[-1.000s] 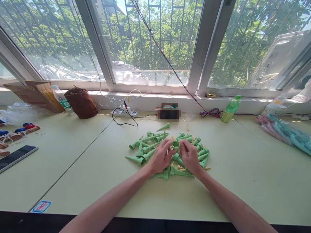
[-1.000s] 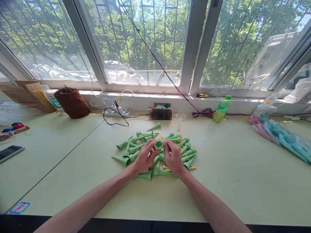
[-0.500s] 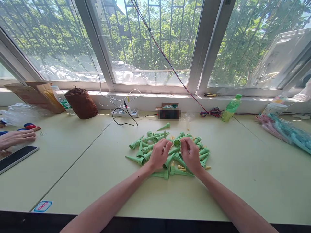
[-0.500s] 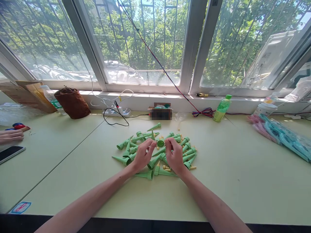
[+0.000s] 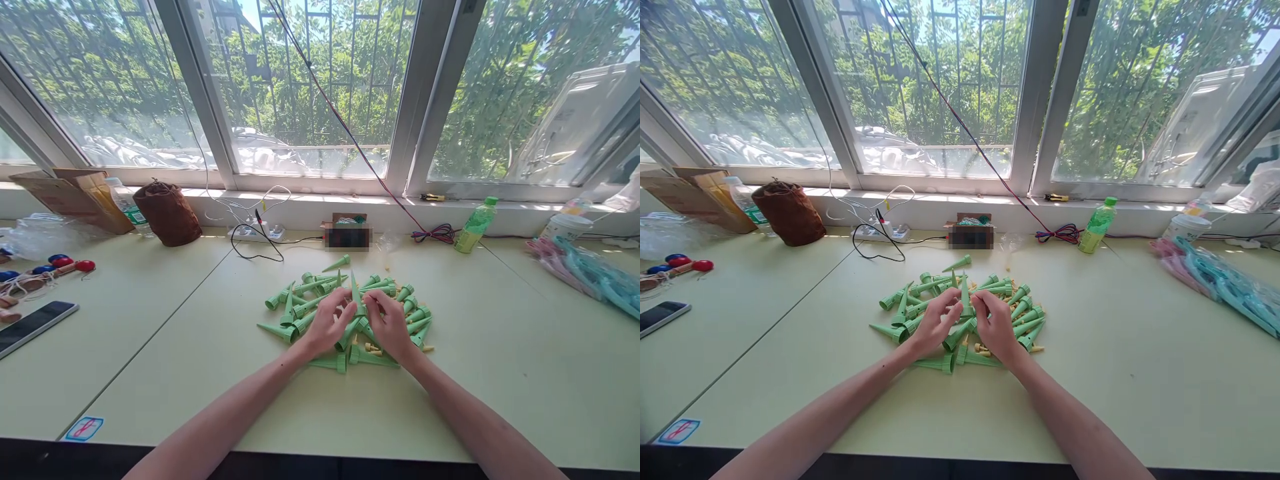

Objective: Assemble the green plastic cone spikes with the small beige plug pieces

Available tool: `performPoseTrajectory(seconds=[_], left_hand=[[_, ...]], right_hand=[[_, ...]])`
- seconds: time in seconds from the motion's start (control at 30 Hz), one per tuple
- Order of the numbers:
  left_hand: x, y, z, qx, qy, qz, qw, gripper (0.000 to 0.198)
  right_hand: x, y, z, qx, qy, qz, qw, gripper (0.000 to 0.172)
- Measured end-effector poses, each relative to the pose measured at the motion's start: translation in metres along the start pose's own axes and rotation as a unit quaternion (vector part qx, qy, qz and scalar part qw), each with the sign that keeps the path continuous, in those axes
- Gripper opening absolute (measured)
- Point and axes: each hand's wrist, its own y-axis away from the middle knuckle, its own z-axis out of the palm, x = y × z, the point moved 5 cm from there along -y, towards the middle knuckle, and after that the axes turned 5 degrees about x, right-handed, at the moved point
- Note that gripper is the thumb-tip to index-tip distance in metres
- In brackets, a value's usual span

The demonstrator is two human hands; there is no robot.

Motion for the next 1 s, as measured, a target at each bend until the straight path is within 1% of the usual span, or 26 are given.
performPoseTrajectory(seconds=[0.1, 0.23, 0.37, 0.57, 0.67, 0.8, 0.87, 0.93, 1.0], left_hand=[[0.003, 0.001, 0.0, 0.005, -0.027, 0.06, 0.998, 0.025], [0.001, 0.001, 0.002, 0.008, -0.057, 0.112, 0.992, 0.029], [-0.001, 0.002, 0.0, 0.023, -0.098, 0.153, 0.983, 0.032], [0.003, 0.005, 0.001, 0.031, -0.153, 0.193, 0.969, 0.034], [0.001, 0.004, 0.002, 0.044, -0.168, 0.168, 0.97, 0.031], [-0.003, 0.0, -0.002, 0.075, -0.142, 0.081, 0.984, 0.023], [-0.003, -0.002, -0.003, 0.073, -0.133, 0.052, 0.987, 0.032], [-0.002, -0.004, -0.003, 0.055, -0.115, 0.032, 0.991, 0.045], [-0.002, -0.005, -0.002, 0.042, -0.088, 0.011, 0.995, 0.051]], right_hand=[[0.007, 0.001, 0.001, -0.002, -0.01, 0.027, 1.0, 0.026], [0.013, 0.002, 0.002, -0.006, -0.029, 0.048, 0.998, 0.024], [0.015, 0.002, 0.002, -0.009, -0.034, 0.062, 0.997, 0.023], [0.018, 0.001, 0.004, -0.009, -0.058, 0.101, 0.993, 0.029], [0.019, 0.002, 0.003, 0.013, -0.063, 0.118, 0.991, 0.029], [0.02, 0.002, -0.001, 0.042, -0.054, 0.123, 0.99, 0.027], [0.018, 0.001, -0.003, 0.042, -0.046, 0.108, 0.992, 0.027], [0.014, 0.0, -0.002, 0.025, -0.037, 0.081, 0.996, 0.027], [0.01, 0.0, 0.001, 0.001, -0.03, 0.055, 0.998, 0.028]])
